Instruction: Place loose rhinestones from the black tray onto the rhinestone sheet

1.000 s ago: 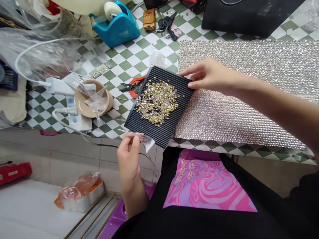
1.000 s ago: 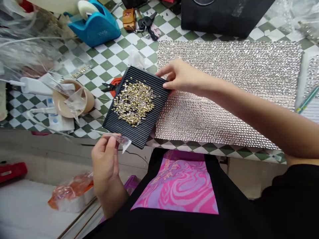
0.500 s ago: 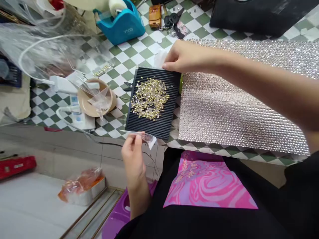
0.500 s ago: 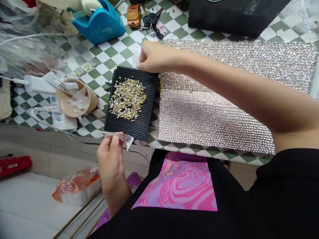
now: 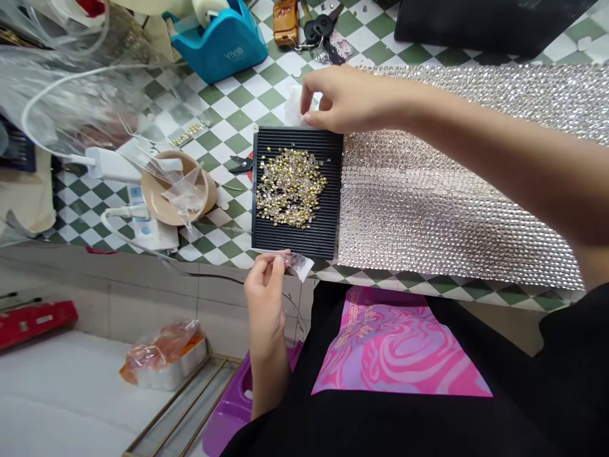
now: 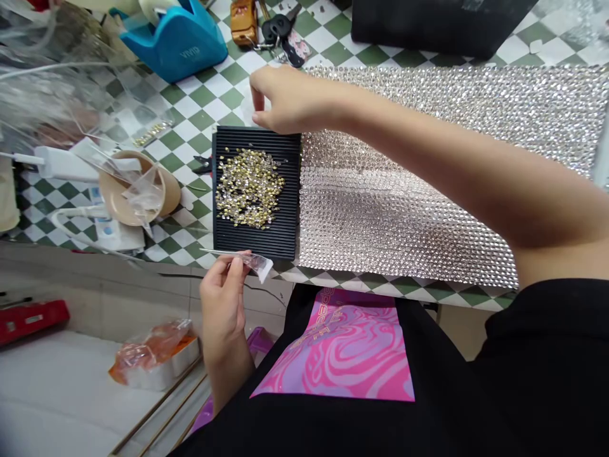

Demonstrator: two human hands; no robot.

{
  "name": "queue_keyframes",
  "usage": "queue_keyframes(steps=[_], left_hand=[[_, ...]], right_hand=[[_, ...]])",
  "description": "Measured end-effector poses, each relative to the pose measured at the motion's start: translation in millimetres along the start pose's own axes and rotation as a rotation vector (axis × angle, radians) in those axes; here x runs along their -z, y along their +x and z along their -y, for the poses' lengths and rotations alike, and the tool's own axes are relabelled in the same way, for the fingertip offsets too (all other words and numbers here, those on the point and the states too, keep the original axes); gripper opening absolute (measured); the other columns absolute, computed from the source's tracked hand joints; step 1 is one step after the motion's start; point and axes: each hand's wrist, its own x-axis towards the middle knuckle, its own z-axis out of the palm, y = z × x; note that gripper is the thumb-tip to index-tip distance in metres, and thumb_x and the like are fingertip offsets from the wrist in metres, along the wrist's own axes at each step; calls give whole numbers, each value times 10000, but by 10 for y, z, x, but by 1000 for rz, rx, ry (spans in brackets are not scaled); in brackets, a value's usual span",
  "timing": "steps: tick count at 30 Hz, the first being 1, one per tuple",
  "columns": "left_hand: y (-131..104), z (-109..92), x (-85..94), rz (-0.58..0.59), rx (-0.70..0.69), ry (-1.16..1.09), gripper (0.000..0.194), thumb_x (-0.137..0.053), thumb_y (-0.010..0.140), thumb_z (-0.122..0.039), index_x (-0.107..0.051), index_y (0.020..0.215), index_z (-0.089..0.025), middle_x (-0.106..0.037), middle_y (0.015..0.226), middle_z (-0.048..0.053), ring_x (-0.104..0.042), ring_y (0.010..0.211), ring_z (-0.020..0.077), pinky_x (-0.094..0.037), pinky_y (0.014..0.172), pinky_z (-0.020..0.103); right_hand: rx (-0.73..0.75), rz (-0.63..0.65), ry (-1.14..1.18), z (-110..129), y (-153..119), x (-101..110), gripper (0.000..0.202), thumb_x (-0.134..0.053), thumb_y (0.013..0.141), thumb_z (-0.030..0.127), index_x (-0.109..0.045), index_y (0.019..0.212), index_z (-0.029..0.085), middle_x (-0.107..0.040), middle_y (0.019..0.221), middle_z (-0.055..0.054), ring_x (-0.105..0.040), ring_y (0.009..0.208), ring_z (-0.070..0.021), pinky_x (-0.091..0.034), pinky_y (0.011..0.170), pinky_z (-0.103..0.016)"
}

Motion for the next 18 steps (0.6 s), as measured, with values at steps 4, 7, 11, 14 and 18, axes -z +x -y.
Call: queue_keyframes(steps=[4,7,11,14,18], left_hand=[[16,3,7,-13,-7,-10,314,-773,761,-462,-692,801,-161,-697,902,42,-651,863,138,-538,773,221],[31,5,13,-19,5,-18,351,-789,737,-491,-692,804,-160,-703,898,43,-653,801,129,-556,738,229],[27,-9,9,2,13,-6,371,-786,737,-513,-683,794,-162,-704,913,41,-667,745,126,-580,722,253],[6,-25,-3,18,5,15,359,-771,758,-510,-676,790,-165,-691,935,38,-674,734,123,-586,704,252],[-21,-35,-14,45,0,45,341,-751,782,-499,-685,805,-165,-685,956,45,-672,755,124,-580,671,230]], right_hand=[[19,-8,9,3,41,-24,445,-480,960,373,-548,1291,84,-551,1336,-46,-526,1280,-200,-375,1112,-407],[39,-19,25,9,77,-43,394,-483,976,356,-553,1264,96,-557,1332,-37,-542,1260,-190,-400,1116,-405],[52,-29,37,15,68,-62,353,-492,988,342,-549,1247,109,-571,1306,-48,-561,1196,-181,-428,1107,-426],[58,-33,39,18,24,-64,333,-491,993,339,-539,1240,121,-587,1249,-53,-562,1131,-175,-438,1096,-461],[60,-47,17,18,-28,-57,332,-473,1001,334,-517,1248,116,-590,1077,-56,-534,1088,-189,-434,1079,-515]])
